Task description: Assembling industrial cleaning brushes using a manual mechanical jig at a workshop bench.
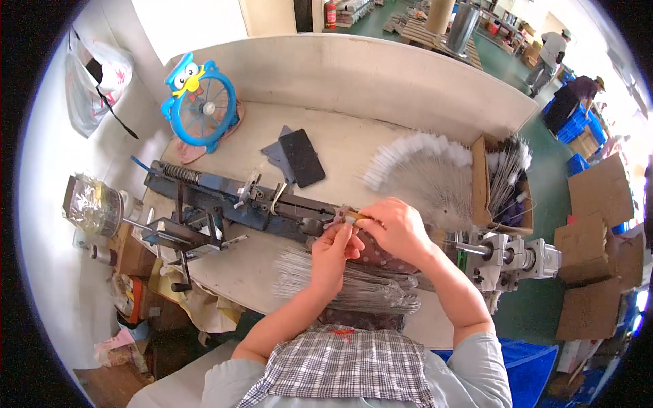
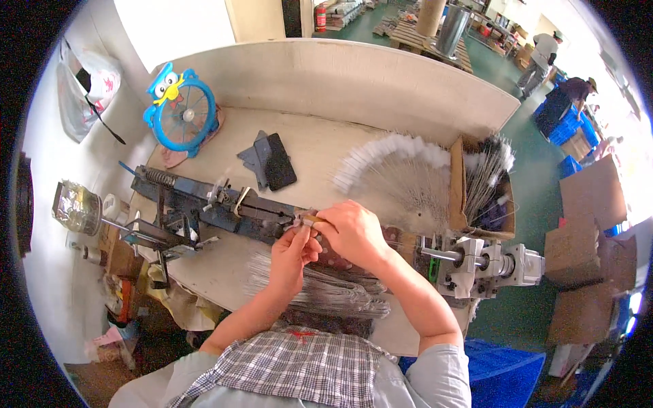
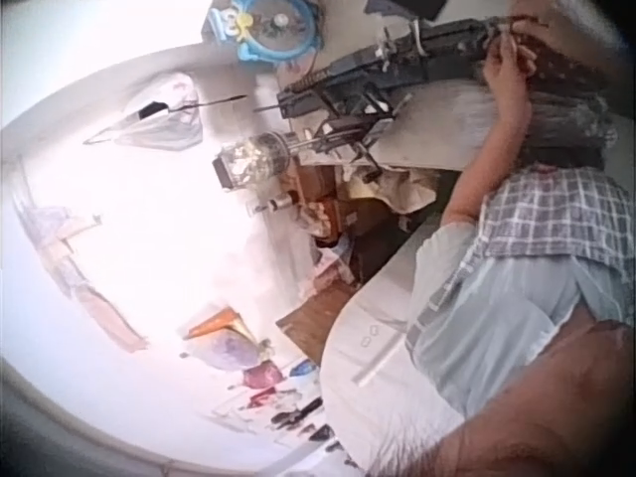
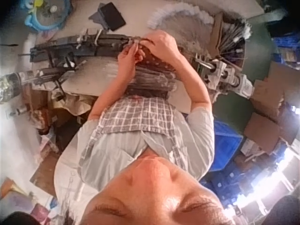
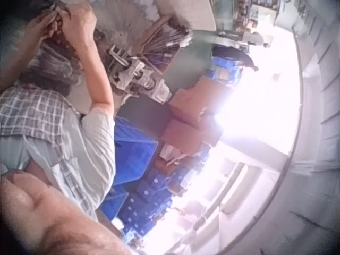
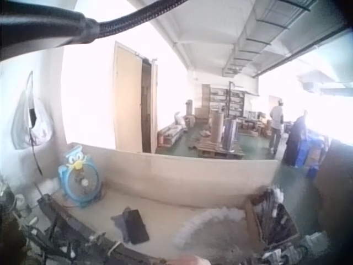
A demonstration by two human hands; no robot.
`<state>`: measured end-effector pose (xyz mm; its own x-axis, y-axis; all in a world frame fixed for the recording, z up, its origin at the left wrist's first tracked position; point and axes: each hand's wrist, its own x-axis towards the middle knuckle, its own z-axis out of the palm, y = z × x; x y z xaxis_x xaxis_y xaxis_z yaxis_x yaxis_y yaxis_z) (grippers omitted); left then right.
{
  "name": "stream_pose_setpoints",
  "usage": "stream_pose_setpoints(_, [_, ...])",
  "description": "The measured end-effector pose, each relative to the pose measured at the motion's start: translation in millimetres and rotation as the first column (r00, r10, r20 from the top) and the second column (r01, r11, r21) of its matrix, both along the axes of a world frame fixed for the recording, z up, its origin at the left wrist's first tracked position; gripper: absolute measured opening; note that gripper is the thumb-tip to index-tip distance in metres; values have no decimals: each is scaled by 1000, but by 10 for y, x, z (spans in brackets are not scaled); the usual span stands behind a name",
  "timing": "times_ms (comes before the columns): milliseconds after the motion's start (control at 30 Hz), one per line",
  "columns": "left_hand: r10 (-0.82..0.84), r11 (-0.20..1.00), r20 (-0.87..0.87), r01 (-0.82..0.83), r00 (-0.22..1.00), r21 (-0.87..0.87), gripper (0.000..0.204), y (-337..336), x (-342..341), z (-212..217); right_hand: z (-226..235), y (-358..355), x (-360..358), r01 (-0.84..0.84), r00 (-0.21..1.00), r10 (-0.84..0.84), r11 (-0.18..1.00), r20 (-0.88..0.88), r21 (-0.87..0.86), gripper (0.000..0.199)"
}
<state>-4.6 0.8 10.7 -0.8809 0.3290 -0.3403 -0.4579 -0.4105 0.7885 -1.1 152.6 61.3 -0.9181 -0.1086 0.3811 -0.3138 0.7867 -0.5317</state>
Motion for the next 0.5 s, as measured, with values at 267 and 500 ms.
stream_pose_setpoints(267, [-38,998,72,34,997,49,44,-15,-60,156,19,-27,-27,87,970,-28,968,243,-235,22])
stream_pose_setpoints(500, [116,961,119,-141,986,237,36,72,18,63,-67,-262,85,107,983,-101,994,-150,33,27])
